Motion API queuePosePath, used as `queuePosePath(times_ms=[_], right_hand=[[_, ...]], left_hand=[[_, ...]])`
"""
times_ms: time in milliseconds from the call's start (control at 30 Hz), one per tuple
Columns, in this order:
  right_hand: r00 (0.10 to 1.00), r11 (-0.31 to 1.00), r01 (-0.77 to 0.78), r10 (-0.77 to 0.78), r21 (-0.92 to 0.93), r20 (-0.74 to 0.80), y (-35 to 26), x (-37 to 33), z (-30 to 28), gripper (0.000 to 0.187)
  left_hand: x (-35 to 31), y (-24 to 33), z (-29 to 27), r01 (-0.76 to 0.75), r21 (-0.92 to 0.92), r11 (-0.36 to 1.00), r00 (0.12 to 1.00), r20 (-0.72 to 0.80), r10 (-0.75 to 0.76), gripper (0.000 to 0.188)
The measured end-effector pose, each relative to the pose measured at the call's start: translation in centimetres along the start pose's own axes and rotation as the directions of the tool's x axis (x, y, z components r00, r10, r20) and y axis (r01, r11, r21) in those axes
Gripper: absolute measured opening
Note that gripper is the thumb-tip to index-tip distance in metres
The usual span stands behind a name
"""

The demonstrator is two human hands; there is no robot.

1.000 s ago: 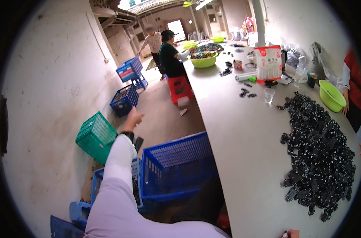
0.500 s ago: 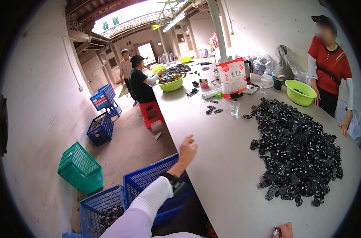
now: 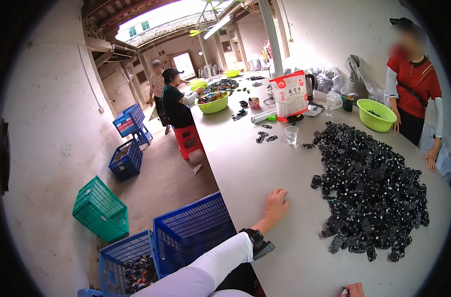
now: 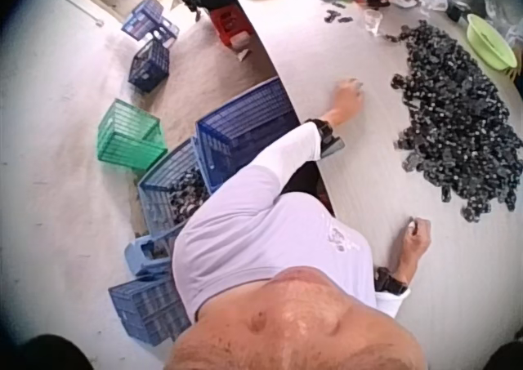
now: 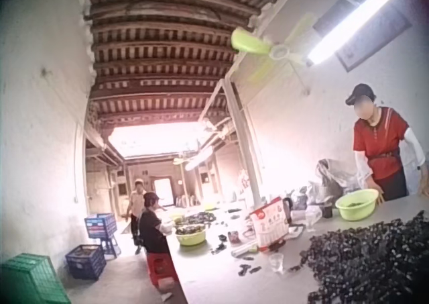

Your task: Sorting and assembling small toy car parts at a workshop table.

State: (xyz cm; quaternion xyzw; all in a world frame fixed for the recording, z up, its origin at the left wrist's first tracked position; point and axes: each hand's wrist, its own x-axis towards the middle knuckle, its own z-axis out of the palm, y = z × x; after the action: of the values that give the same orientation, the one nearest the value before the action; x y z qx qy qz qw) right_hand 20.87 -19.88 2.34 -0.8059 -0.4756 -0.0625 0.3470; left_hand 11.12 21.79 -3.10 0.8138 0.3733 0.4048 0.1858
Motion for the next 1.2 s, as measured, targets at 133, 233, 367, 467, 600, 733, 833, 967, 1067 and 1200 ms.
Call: queuePosePath(times_ms=[133,233,367,467,600,733,833,967,1067,1200], right_hand=[[0.999,0.997,-0.041,0.039,0.059,0.03,-0.4,0.2,-0.5,0.014],[0.99,0.986,-0.129,0.121,0.109,0.079,-0.7,-0.1,-1.0,0.015],[0.967,0.977,-0.172,0.191,-0.123,0.169,-0.3,-1.2,-1.5,0.015],[0.953,0.975,-0.18,0.205,-0.128,0.223,0.7,-1.3,-1.4,0.016],[0.992,0.989,-0.117,0.121,-0.09,0.045,0.3,-1.2,-1.1,0.008],[0.973,0.978,-0.202,0.196,0.041,0.121,-2.0,0.8,-1.6,0.01],[0.976,0.978,-0.203,0.197,0.054,0.093,-2.0,0.9,-2.1,0.012],[0.991,0.991,-0.135,0.135,0.016,0.004,-0.5,-0.9,-3.1,0.013],[0.973,0.988,-0.146,0.153,0.05,-0.176,0.2,-0.8,-3.5,0.013],[0.854,0.898,-0.413,0.439,0.152,-0.28,1.3,-1.2,-4.0,0.013]], left_hand=[[0.0,0.0,-0.4,-0.03,-0.03,0.999,0.999,-0.026,0.029,0.028],[-0.3,-0.7,0.2,-0.028,-0.056,0.998,1.0,-0.01,0.027,0.026],[-0.7,-0.8,-0.8,-0.015,-0.062,0.998,1.0,0.008,0.016,0.024],[-0.6,0.0,-0.5,-0.096,-0.06,0.994,0.994,-0.049,0.094,0.02],[0.7,-1.4,0.8,-0.31,0.013,0.951,0.942,-0.127,0.309,0.005],[0.7,-2.4,-1.3,-0.133,-0.07,0.989,0.99,0.036,0.136,0.017],[0.8,-2.4,-1.9,-0.021,-0.135,0.991,0.998,0.061,0.029,0.017],[-0.1,-0.6,-0.2,-0.033,-0.181,0.983,0.991,0.118,0.056,0.017],[0.0,-0.8,-0.4,-0.11,-0.168,0.98,0.988,0.089,0.126,0.016],[0.8,-0.9,-1.1,-0.067,-0.188,0.98,0.987,0.129,0.092,0.014]])
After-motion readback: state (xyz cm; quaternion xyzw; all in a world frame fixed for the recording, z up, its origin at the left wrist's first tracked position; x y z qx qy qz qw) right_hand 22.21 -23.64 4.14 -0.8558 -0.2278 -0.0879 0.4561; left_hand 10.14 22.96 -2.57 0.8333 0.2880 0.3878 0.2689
